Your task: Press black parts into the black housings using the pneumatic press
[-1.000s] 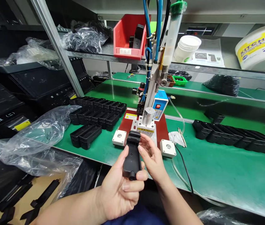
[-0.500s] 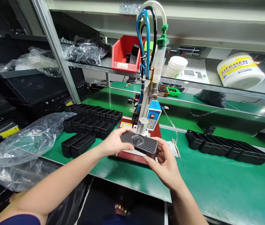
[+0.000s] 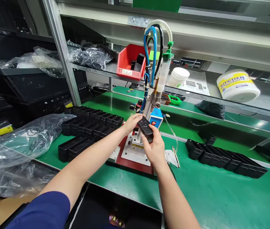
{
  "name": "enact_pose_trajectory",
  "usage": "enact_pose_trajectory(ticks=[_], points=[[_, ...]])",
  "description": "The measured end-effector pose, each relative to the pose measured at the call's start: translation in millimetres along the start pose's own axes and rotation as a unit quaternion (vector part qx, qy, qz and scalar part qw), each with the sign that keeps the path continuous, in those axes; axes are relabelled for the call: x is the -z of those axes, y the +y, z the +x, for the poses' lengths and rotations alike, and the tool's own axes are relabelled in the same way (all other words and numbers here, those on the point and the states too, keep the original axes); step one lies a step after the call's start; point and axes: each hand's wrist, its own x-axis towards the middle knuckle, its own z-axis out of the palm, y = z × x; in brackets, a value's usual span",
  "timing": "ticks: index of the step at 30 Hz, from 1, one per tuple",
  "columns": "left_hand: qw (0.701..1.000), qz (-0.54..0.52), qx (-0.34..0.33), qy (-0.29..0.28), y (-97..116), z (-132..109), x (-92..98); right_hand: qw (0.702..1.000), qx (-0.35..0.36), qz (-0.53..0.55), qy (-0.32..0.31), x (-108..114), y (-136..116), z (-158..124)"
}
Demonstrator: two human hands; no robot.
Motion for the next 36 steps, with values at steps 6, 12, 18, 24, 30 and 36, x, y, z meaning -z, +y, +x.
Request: enact_pose_trajectory(ticks=[6,12,18,24,30,36], points=[[0.999,0.016,-0.003,0.029,-4.1,5.1,-1.3,0.999,-0.031,0.021,-0.001,-1.7,2.2,-0.2],[0.999,0.017,-0.014,0.026,-15.1,-0.1,-2.5,0.999,-0.014,-0.015,0.029,-5.1,3.5,-0.7],[0.994,0.048,-0.058,0.079,-18.5,-1.8,-6.0,0.997,0.013,0.054,0.045,-14.6,27.5,-10.0],[0.973,0.112,-0.085,0.185,-17.7,-22.6,-12.9,0.979,-0.035,0.195,-0.051,-1.5,53.9,0.5],[0.955,0.169,-0.07,0.234,-14.5,-50.5,-23.2,0.955,-0.085,0.249,-0.135,10.7,57.5,27.3],[0.959,0.169,-0.129,0.188,-12.9,-86.5,6.9,0.983,-0.11,0.137,-0.059,25.7,53.8,-12.2]])
